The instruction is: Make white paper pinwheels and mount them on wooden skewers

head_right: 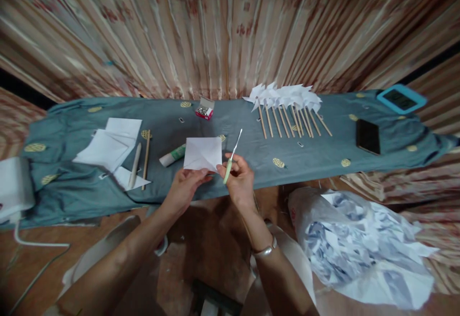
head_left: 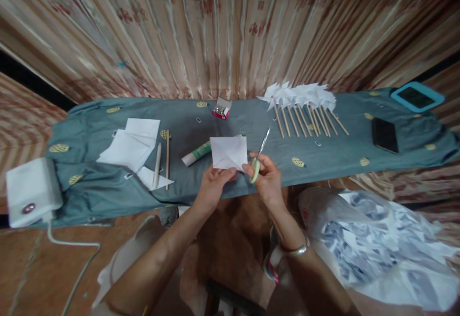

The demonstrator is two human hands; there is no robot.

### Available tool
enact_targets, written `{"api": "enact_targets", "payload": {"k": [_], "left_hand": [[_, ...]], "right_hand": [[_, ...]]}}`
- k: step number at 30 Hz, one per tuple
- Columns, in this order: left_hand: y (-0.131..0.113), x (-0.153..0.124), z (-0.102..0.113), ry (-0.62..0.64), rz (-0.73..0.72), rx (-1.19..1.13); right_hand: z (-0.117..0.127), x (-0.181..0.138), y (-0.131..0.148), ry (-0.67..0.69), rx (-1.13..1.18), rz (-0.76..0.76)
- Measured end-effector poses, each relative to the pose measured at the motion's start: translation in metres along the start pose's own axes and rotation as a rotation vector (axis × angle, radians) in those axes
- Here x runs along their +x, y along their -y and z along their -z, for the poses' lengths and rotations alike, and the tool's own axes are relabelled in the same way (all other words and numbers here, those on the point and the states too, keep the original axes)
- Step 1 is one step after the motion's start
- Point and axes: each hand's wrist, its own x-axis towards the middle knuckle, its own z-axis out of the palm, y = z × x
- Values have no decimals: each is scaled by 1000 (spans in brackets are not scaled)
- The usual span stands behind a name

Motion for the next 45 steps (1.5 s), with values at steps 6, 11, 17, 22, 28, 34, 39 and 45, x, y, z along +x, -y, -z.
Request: {"api": "enact_targets", "payload": {"k": [6, 11, 17, 22, 28, 34, 39, 45], "left_hand": [[-1, 3, 6, -102, 14, 48], [2, 11, 8, -125, 4, 128], [0, 23, 11, -89, -36, 173], [-2, 26, 7, -22, 49, 156], [-2, 28, 6, 21, 100, 149], [-15, 36, 13, -67, -45, 150], [-24, 39, 19, -146, -133, 129], [-21, 32, 16, -135, -82, 84]], "right_hand": [[-1, -4, -10, 15, 90, -119], [0, -3, -5, 58, 110, -175], [1, -4, -8, 184, 101, -190], [3, -2, -8, 210, 120, -195], [6, 2, -6, 266, 79, -180], [20, -8, -6, 390, -22, -153], [30, -23, -8, 616, -122, -171], [28, -31, -14, 735, -115, -257]]}}
